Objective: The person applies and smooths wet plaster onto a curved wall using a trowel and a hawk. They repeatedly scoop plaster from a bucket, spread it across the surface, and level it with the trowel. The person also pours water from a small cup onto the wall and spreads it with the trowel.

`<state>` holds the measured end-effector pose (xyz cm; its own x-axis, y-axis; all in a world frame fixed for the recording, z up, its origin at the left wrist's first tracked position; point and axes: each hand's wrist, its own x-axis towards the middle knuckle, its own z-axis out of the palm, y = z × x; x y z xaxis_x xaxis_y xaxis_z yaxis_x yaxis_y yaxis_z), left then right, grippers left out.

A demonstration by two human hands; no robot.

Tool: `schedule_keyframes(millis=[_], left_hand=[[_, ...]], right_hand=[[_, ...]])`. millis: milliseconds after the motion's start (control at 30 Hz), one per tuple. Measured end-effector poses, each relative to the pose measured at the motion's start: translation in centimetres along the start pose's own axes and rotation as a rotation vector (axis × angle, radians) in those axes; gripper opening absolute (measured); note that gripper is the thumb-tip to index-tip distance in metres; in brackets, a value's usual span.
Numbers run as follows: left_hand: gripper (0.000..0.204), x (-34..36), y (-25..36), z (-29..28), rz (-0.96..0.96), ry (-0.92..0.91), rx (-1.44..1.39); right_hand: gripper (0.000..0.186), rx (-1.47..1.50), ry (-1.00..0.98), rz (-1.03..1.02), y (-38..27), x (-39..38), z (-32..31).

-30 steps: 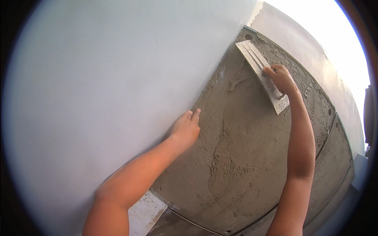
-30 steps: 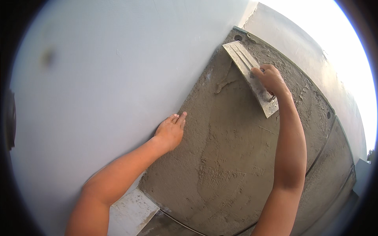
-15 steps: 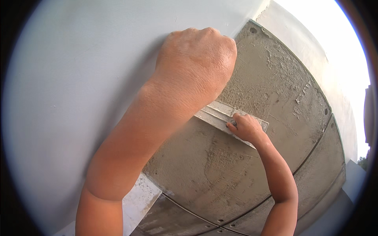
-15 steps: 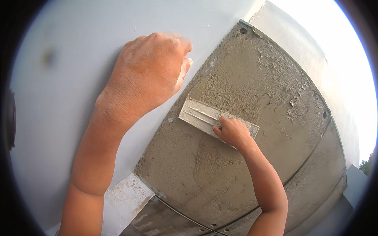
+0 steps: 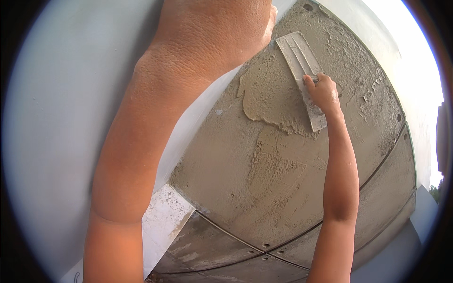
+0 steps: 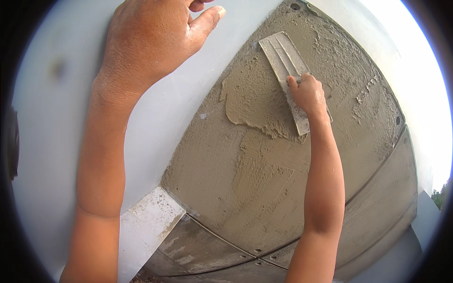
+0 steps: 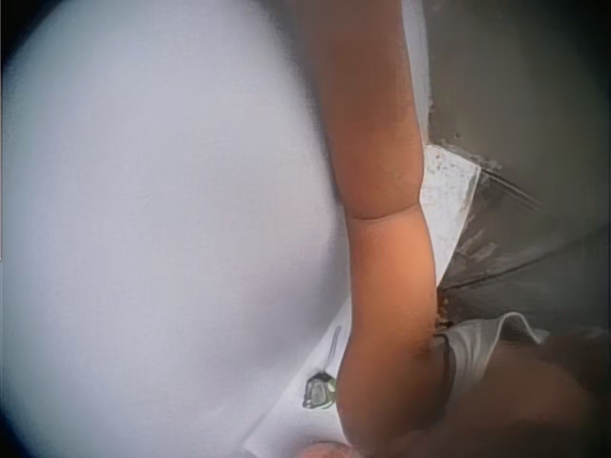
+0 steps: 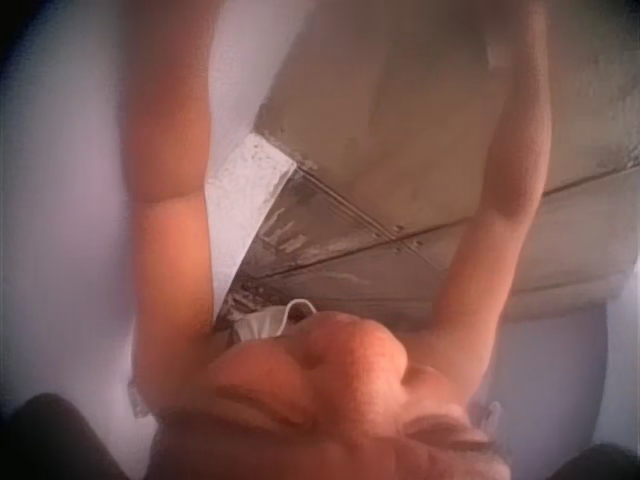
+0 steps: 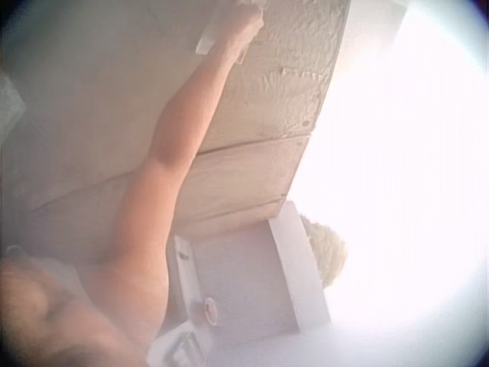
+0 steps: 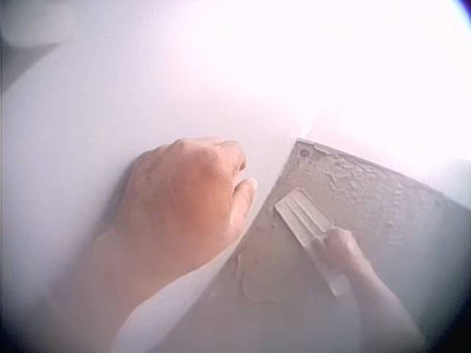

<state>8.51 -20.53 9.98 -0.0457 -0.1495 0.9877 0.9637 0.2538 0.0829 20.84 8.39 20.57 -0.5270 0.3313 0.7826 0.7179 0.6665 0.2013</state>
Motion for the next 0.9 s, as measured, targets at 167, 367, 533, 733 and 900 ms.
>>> schedule_keyframes(millis=[167, 367, 533, 733, 900], left_hand=[[0.016, -0.8, -0.6, 1.2, 0.079, 0.117, -0.067], [0.018, -2.3, -3.0, -1.1, 0.158, 0.036, -0.208], [0.008, -6.7, -2.6, -4.7, 0.062, -0.044, -0.175], [0.010, -10.9, -2.8, -9.0, 0.252, 0.068, -0.080], [0.009, -11.5, -3.2, -8.2, 0.311, 0.051, 0.000]], right_hand=[[0.047, -0.009, -0.426, -0.098, -1.7, -7.7, 5.2], [0.046, 0.053, -0.557, -0.119, -3.8, -17.7, 12.2], [0.042, 0.116, -0.656, -0.117, -3.6, -22.0, 15.3], [0.038, -0.072, -0.527, -0.247, -3.6, -20.6, 13.3], [0.039, -0.103, -0.360, -0.154, -3.7, -14.7, 9.8]])
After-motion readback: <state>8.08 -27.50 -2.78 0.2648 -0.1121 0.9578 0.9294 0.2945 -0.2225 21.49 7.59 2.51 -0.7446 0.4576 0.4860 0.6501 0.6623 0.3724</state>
